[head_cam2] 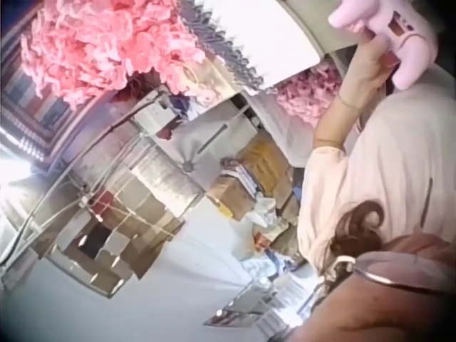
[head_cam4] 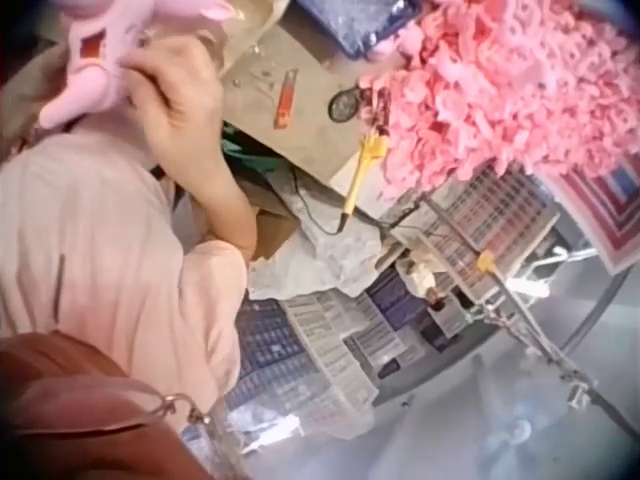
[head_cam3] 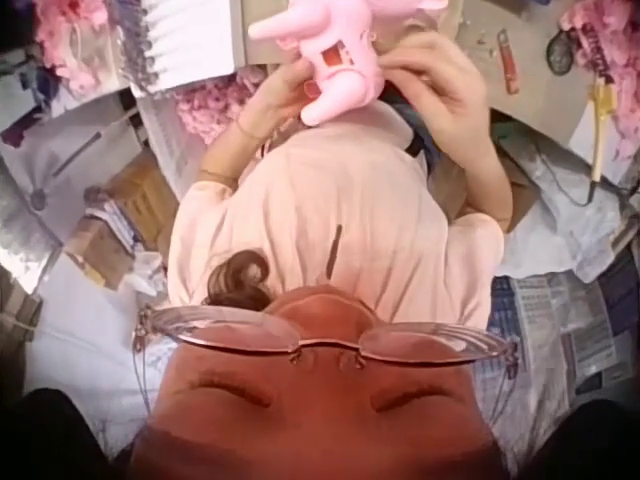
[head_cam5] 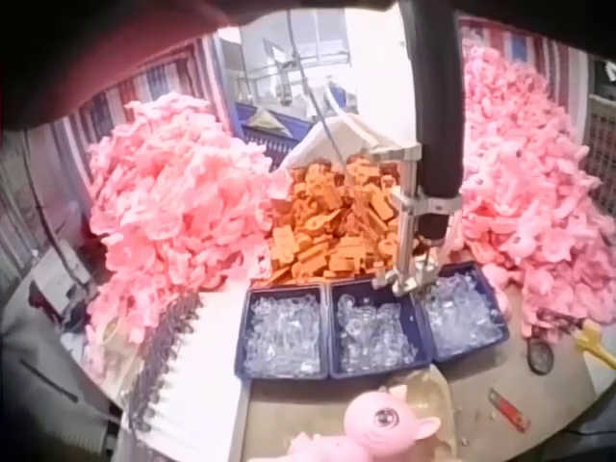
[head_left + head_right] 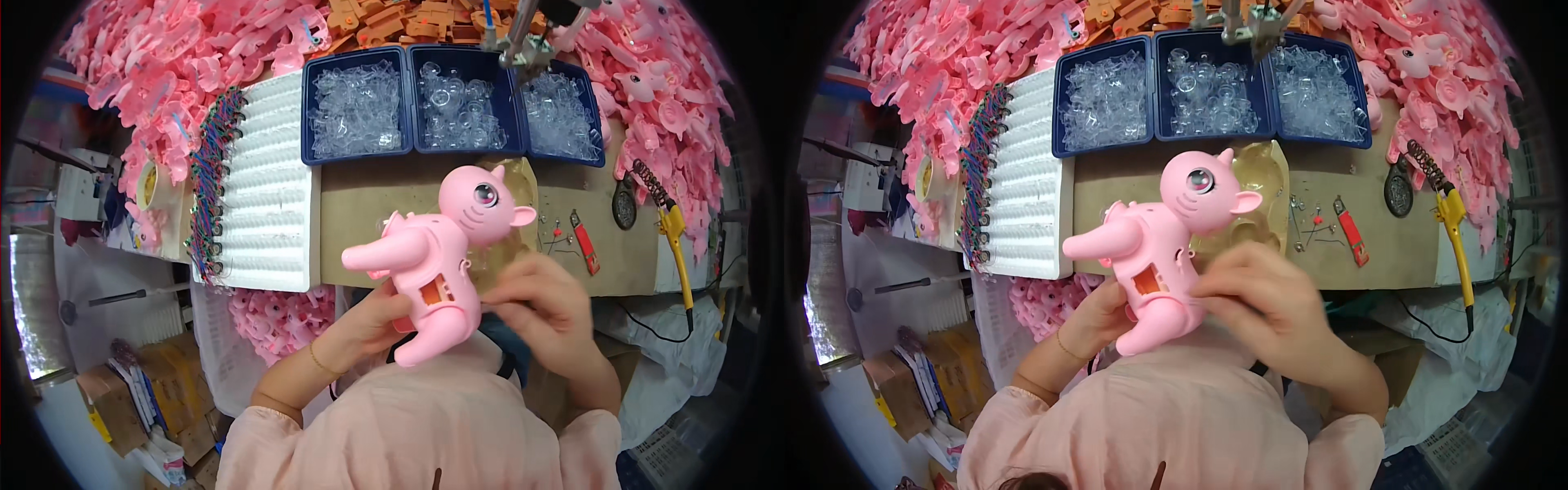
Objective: Assemble a toy pony by installing electronic components and gluing the shell components together.
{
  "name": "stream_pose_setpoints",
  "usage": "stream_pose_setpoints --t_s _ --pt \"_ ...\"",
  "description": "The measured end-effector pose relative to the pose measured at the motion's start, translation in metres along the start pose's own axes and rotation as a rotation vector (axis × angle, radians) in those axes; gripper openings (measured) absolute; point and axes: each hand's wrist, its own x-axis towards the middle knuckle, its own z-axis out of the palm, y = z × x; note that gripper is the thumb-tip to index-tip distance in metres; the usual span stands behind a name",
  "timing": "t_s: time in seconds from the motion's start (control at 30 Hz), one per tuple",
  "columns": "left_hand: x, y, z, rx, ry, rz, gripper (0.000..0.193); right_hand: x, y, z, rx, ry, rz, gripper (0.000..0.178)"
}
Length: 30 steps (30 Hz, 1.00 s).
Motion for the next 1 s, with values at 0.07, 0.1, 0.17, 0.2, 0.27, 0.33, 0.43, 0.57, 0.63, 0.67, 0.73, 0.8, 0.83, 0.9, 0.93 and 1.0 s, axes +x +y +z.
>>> stream_pose_setpoints --t_s 0.07,0.1,0.17,0.2,0.27,0.33,0.43,0.57,0.63,0.67,0.73,0.8,0.83,0.9,0.93,1.0 --pt "-0.005 0.001 0.013 0.05 0.044 0.02 0.067 0.005 0.004 0.011 -0.18 -0.119 -0.196 0.008" --pt "-0.006 0.001 0.017 0.042 0.041 0.026 0.067 0.006 0.007 0.016 -0.146 -0.05 -0.124 0.01" --pt "-0.008 0.001 0.021 0.232 0.167 0.138 0.063 0.005 0.008 0.023 -0.112 0.007 -0.051 0.012" --pt "-0.008 0.003 0.023 0.225 0.171 0.144 0.063 0.002 0.008 0.026 0.047 0.059 0.128 0.013" --pt "-0.005 0.008 0.025 0.325 0.188 0.127 0.058 -0.001 0.011 0.031 0.067 0.123 0.177 0.018" --pt "-0.003 0.002 0.016 0.354 0.184 0.175 0.058 0.0 0.009 0.037 -0.1 0.149 0.013 0.018" --pt "-0.003 0.0 0.011 0.371 0.198 0.225 0.056 0.003 0.01 0.041 -0.326 0.195 -0.262 0.02" --pt "-0.002 -0.003 0.008 0.45 0.218 0.24 0.058 -0.007 0.014 0.043 -0.22 0.178 -0.022 0.041" --pt "0.0 -0.008 0.001 0.487 0.228 0.267 0.06 -0.006 0.019 0.047 -0.15 0.207 0.147 0.054" --pt "0.002 -0.01 -0.005 0.605 0.196 0.365 0.062 -0.001 0.026 0.051 0.177 0.246 0.196 0.061" --pt "0.001 -0.012 -0.013 0.721 0.166 0.463 0.065 0.007 0.021 0.052 0.704 0.145 0.345 0.078" --pt "-0.002 -0.007 -0.012 0.684 0.029 0.332 0.093 0.006 0.025 0.047 0.645 0.039 0.446 0.083" --pt "-0.002 -0.004 -0.012 0.68 0.032 0.329 0.093 0.006 0.027 0.045 0.583 -0.067 0.538 0.089" --pt "-0.003 0.0 -0.01 0.99 -0.005 0.29 0.095 0.007 0.025 0.048 0.588 -0.052 0.512 0.078" --pt "-0.005 0.002 -0.003 0.99 -0.004 0.291 0.095 0.007 0.024 0.049 0.591 -0.036 0.482 0.068" --pt "-0.01 0.002 0.013 0.73 0.215 0.109 0.093 0.004 0.025 0.05 0.596 -0.03 0.468 0.064"
